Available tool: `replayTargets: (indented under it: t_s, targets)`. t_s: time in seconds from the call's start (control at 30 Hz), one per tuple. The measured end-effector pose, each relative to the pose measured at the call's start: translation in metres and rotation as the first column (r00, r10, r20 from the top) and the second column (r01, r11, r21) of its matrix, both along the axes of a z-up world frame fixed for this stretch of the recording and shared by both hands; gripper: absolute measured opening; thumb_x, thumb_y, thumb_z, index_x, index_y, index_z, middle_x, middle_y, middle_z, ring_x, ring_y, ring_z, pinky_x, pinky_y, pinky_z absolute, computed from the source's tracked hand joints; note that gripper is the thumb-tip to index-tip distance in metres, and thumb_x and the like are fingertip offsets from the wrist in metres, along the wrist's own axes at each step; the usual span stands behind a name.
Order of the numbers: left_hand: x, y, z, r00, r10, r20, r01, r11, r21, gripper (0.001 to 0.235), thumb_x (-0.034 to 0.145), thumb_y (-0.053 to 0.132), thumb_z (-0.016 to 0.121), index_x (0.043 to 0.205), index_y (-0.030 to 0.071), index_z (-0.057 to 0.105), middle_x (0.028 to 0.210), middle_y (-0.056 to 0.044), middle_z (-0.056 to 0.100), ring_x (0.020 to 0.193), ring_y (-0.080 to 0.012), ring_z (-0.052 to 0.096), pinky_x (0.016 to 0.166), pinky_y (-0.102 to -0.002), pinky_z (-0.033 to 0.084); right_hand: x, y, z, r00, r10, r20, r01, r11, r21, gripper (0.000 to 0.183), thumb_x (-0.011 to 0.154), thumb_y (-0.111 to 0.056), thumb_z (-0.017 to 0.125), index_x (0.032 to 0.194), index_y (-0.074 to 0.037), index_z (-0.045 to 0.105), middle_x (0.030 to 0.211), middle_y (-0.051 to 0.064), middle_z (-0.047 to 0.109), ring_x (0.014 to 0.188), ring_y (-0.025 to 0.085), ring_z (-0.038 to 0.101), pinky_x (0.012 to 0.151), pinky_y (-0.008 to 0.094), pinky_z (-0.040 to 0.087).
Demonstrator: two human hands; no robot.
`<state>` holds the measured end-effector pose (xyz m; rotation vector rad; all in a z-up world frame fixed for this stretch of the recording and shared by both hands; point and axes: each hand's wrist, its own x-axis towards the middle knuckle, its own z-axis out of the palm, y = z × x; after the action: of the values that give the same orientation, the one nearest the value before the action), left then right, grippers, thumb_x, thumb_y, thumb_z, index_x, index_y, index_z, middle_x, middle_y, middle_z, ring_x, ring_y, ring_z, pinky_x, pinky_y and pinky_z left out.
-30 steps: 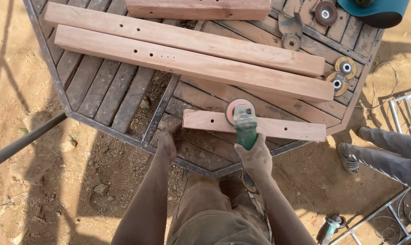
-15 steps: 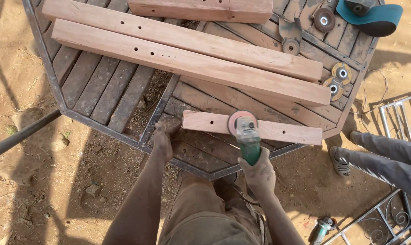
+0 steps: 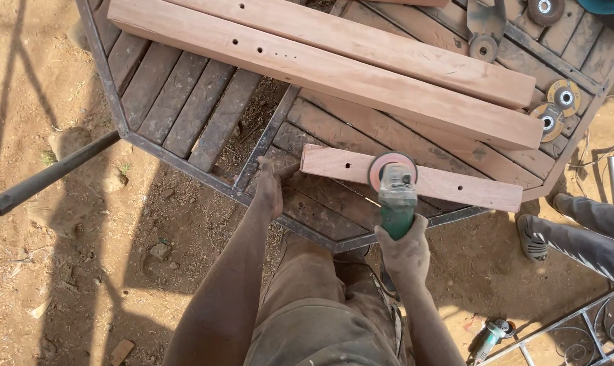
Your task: Sanding the surface of a wooden plank using an electric angle grinder
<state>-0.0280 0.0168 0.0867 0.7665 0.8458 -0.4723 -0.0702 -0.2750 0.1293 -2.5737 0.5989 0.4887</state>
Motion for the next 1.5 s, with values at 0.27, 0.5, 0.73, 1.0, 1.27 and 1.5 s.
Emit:
replayTargets:
  t_s: [0.27,0.5,0.73,1.0,1.27,1.5]
  targets:
    - [0.001,-0.001,0.0,0.997,0.075,-0.006,-0.075,0.996,-0.038,0.116,0.085,0.089,0.0,0.134,0.009,0.069,0.091,-0.006,0.057,0.079,-0.0177,0.05,0.069,-0.034,0.043,0.012,0.088,0.012,0.958,0.27,-0.096,-0.263,0.962,0.08,0.074,0.078,-0.044,0.079,0.138,-0.02,0.042,0.12,0.018,0.065,0.116,0.044,0.067,0.1,0.059,0.055]
    - [-0.005,0.004,-0.068,0.998,0.067,0.011,-0.066,0.992,-0.108,0.11,0.088,0.089,0.007,0.137,0.011,0.067,0.106,-0.016,0.071,0.094,-0.0304,0.063,0.083,-0.045,0.051,-0.006,-0.001,0.014,0.992,-0.042,-0.116,0.038,0.999,-0.035,0.073,0.081,-0.049,0.078,0.138,-0.022,0.041,0.118,0.021,0.069,0.114,0.045,0.068,0.101,0.059,0.054]
    - [0.004,-0.014,-0.02,0.997,-0.02,-0.07,0.025,0.997,0.071,0.092,0.091,0.088,0.023,0.132,0.021,0.072,0.096,-0.005,0.061,0.087,-0.0233,0.053,0.073,-0.038,0.037,-0.004,-0.147,0.016,0.931,-0.363,-0.016,0.36,0.927,-0.103,0.077,0.084,-0.054,0.078,0.141,-0.019,0.039,0.121,0.028,0.064,0.116,0.051,0.063,0.099,0.06,0.051]
    - [0.012,-0.047,-0.037,0.912,-0.338,-0.233,0.375,0.457,0.806,0.072,0.111,0.057,0.012,0.162,0.007,0.025,0.164,-0.028,0.016,0.147,-0.0486,0.008,0.118,-0.061,0.003,0.002,-0.247,0.035,0.748,-0.659,0.077,0.615,0.733,0.291,0.069,0.099,-0.041,0.076,0.139,0.002,0.037,0.112,0.028,0.05,0.11,0.053,0.056,0.086,0.068,0.041]
    - [0.082,-0.213,-0.01,0.463,-0.824,-0.328,0.127,-0.304,0.944,0.101,0.072,0.059,0.084,0.154,0.021,0.037,0.155,-0.01,0.034,0.144,-0.0332,0.026,0.121,-0.059,0.009,-0.065,-0.254,0.005,0.361,-0.922,-0.139,0.738,0.192,0.646,0.039,0.085,-0.025,0.075,0.116,-0.01,0.057,0.088,0.007,0.061,0.068,0.021,0.059,0.061,0.038,0.054]
    - [0.144,-0.306,0.006,-0.139,-0.763,-0.632,0.158,-0.647,0.746,0.071,0.076,0.065,0.083,0.127,0.02,0.063,0.12,-0.003,0.074,0.121,-0.0296,0.06,0.111,-0.054,0.033,-0.056,-0.253,0.05,0.544,-0.813,-0.208,0.804,0.434,0.407,0.046,0.08,-0.029,0.075,0.119,-0.006,0.067,0.096,0.011,0.07,0.081,0.023,0.066,0.071,0.038,0.055]
